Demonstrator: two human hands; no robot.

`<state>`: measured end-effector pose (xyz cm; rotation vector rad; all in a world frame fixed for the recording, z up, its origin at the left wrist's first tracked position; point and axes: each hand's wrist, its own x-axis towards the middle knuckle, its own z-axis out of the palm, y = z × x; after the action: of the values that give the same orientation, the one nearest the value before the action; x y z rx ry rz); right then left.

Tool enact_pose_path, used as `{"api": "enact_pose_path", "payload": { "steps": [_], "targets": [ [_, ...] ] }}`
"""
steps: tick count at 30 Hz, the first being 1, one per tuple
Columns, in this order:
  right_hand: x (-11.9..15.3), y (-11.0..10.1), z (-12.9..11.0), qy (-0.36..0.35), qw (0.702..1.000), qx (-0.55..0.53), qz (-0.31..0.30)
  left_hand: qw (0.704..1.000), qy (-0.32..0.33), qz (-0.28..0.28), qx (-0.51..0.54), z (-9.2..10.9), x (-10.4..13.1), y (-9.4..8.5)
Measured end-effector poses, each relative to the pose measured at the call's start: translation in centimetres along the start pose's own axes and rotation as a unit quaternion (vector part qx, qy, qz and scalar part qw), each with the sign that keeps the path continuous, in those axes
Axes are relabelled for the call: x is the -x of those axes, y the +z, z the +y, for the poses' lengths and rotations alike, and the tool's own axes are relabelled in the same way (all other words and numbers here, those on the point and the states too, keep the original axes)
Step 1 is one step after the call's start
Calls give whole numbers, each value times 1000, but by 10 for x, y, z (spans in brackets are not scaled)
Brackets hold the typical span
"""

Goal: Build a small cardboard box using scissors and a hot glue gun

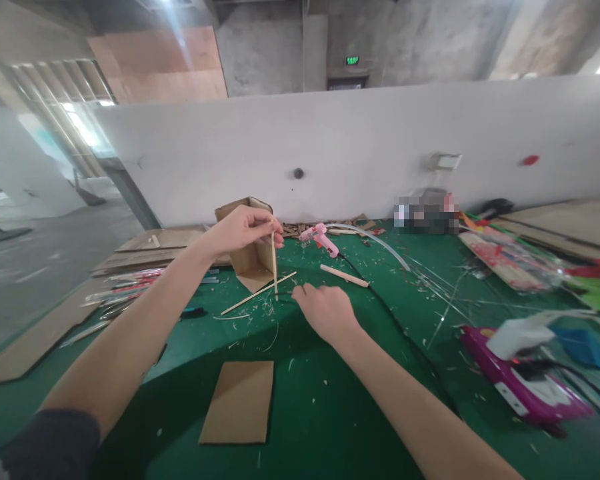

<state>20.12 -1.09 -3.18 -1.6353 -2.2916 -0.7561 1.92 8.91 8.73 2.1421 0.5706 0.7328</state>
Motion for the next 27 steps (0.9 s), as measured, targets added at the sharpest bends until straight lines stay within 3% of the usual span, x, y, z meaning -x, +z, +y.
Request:
{"api": "enact_pose_path", "payload": {
  "steps": [2, 7, 13, 20, 24, 27],
  "targets": [
    [-1, -1, 1, -5, 1000, 3, 6, 1000, -4, -4, 6, 0, 0, 0],
    [-14, -10, 5, 84, 992, 25, 92, 1000, 0, -2, -7, 2, 1, 0],
    [-4, 4, -5, -7, 1000, -3, 17, 998, -42, 10, 36, 2, 1, -1],
    [-21, -11, 8, 81, 986, 38, 142, 1000, 9, -4, -22, 2, 1, 0],
    [-15, -11, 7, 99, 988, 19, 119, 999, 18, -1, -34, 5, 2, 3],
    [-3, -4, 3, 58, 996, 7, 66, 1000, 11, 0, -17, 7, 3, 4]
  ]
}}
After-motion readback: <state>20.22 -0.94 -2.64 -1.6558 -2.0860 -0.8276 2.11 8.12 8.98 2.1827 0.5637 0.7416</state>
